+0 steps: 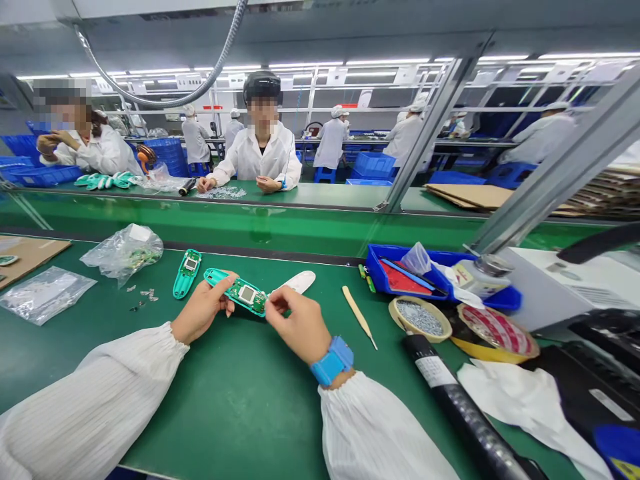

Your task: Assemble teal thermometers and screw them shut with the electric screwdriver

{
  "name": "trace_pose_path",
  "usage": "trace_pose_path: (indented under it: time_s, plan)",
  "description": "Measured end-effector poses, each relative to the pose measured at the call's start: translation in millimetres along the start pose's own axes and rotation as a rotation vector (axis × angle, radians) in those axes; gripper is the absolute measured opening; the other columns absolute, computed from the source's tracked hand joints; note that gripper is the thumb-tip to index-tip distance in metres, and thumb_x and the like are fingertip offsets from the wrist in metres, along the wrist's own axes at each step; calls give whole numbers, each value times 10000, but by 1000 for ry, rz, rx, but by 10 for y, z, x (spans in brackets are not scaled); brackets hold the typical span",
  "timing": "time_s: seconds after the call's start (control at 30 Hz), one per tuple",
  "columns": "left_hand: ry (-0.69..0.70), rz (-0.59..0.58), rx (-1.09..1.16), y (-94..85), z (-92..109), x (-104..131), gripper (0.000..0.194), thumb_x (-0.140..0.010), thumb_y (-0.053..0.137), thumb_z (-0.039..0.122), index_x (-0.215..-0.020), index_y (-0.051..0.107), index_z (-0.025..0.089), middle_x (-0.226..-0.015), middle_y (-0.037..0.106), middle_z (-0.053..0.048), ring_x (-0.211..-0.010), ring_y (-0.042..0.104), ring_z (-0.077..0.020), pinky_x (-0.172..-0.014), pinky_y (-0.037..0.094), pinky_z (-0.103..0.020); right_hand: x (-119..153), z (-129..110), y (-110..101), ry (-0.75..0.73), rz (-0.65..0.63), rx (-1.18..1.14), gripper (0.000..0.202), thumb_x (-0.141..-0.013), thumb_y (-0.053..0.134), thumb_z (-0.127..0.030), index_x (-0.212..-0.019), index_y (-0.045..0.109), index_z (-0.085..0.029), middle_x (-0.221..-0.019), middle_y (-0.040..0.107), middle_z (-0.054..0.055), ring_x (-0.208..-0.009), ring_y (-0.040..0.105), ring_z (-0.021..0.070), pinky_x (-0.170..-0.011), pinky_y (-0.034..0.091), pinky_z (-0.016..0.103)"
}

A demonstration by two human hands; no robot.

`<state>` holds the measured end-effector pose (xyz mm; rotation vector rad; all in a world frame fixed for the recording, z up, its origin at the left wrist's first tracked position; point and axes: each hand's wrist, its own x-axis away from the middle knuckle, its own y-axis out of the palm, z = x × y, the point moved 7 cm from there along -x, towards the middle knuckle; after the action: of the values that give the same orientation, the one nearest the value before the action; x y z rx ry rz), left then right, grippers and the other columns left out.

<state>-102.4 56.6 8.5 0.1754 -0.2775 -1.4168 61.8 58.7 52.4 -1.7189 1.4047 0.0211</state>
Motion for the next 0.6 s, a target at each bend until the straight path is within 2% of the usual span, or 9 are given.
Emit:
trace_pose_path:
  time_s: [0.17, 0.3, 0.47, 0.6]
  plan:
    - [-110, 84, 48, -222, -74, 52, 404, -634, 693, 336, -951, 501, 177, -609, 539, 48, -420, 485, -59, -401, 392, -183, -4, 642, -473, 272, 195, -16, 151, -742, 501, -321, -725, 537, -174, -601, 614, 25, -541, 583, 148, -505, 489, 271]
    - [-208, 99, 19, -356, -98, 157, 388, -589, 736, 304, -882, 507, 195, -638, 553, 43, -435, 501, -64, -420, 411, -188, 59, 1061, -612, 378, 236, 49, 174, -729, 470, -299, -741, 578, -163, -576, 621, 23, -507, 583, 153, -482, 487, 283]
    - [-178, 89, -161, -410, -40, 230, 382, -560, 752, 349, -832, 539, 185, -567, 526, 46, -435, 489, -76, -425, 414, -194, 28, 1217, -729, 357, 276, 224, 151, -716, 475, -238, -749, 608, -173, -677, 616, 53, -631, 578, 196, -642, 478, 375]
    - [-117, 101, -404, -454, -3, 216, 368, -576, 718, 428, -805, 564, 183, -451, 455, 58, -404, 444, -84, -386, 349, -175, -14, 1116, -848, 282, 355, 360, 256, -753, 420, -188, -909, 614, -131, -869, 564, 141, -877, 520, 278, -817, 387, 483]
